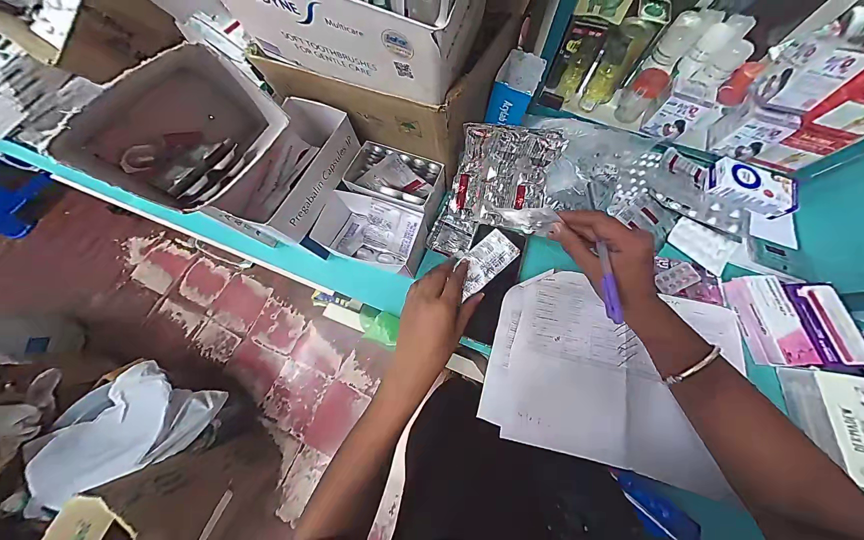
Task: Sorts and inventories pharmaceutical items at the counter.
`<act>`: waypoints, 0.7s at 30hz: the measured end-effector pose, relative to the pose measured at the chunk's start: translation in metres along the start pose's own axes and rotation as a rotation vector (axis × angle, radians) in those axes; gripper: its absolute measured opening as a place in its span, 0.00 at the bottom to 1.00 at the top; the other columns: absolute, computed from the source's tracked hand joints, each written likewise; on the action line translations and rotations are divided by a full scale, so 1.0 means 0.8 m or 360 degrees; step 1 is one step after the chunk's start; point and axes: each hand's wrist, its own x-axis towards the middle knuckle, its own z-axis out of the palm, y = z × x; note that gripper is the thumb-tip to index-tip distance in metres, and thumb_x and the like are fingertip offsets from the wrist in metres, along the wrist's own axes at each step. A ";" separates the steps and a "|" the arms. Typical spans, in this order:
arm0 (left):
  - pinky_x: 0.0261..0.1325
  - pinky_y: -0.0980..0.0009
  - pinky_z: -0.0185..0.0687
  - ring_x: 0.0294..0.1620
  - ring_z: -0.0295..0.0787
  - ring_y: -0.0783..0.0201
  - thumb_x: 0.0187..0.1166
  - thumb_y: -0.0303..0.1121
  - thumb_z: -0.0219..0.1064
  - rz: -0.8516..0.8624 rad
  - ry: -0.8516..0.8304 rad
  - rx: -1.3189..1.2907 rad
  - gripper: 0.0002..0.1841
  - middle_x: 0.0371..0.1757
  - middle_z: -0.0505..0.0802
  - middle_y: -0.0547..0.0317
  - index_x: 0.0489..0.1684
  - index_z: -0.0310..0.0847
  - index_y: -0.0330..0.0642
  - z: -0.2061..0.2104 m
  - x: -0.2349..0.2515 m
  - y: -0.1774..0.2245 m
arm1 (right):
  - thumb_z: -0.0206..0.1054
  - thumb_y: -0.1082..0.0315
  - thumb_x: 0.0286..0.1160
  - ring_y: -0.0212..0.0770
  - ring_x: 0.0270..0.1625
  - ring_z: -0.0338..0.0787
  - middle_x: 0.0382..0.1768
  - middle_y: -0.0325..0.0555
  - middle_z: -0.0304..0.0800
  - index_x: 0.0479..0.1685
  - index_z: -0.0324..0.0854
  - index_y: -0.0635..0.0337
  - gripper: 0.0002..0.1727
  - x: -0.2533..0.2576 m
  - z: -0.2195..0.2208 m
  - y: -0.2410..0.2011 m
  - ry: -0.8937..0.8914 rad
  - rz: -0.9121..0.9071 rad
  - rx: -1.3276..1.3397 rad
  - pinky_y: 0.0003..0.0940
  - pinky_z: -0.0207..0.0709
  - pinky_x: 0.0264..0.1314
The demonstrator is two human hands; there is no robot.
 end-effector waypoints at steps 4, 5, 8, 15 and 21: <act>0.64 0.49 0.85 0.61 0.92 0.47 0.82 0.43 0.67 -0.0014 0.0184 -0.0240 0.20 0.63 0.93 0.44 0.61 0.89 0.37 -0.008 0.001 0.001 | 0.68 0.76 0.79 0.44 0.64 0.94 0.53 0.57 0.96 0.49 0.86 0.68 0.06 -0.038 -0.016 -0.007 0.0111 -0.0688 -0.0139 0.32 0.87 0.66; 0.64 0.54 0.87 0.60 0.93 0.53 0.81 0.41 0.68 -0.0063 0.0252 -0.0453 0.19 0.60 0.94 0.47 0.59 0.90 0.35 -0.012 0.001 -0.001 | 0.67 0.77 0.80 0.46 0.67 0.92 0.55 0.57 0.95 0.51 0.86 0.67 0.07 -0.048 -0.021 -0.011 0.0091 -0.0795 -0.0203 0.33 0.85 0.69; 0.60 0.64 0.90 0.53 0.94 0.61 0.89 0.33 0.56 -0.0451 0.0163 -0.1697 0.18 0.55 0.95 0.51 0.67 0.81 0.30 -0.036 0.002 0.009 | 0.65 0.76 0.82 0.47 0.70 0.90 0.59 0.56 0.94 0.58 0.83 0.64 0.11 -0.072 -0.041 -0.027 0.0044 -0.0848 -0.0409 0.33 0.82 0.73; 0.58 0.64 0.91 0.55 0.94 0.51 0.94 0.48 0.44 -0.1065 -0.0483 -0.3325 0.25 0.64 0.88 0.36 0.73 0.70 0.36 -0.041 0.002 0.030 | 0.64 0.77 0.83 0.48 0.74 0.86 0.64 0.57 0.91 0.62 0.79 0.65 0.12 -0.108 -0.062 -0.044 0.0024 -0.0781 -0.0450 0.35 0.79 0.77; 0.64 0.60 0.89 0.61 0.92 0.47 0.92 0.47 0.53 -0.0921 -0.0607 -0.3416 0.24 0.66 0.88 0.36 0.74 0.71 0.36 -0.032 -0.003 0.046 | 0.63 0.77 0.82 0.48 0.76 0.84 0.67 0.57 0.89 0.62 0.77 0.64 0.12 -0.129 -0.070 -0.048 0.0038 -0.0741 -0.0448 0.35 0.79 0.77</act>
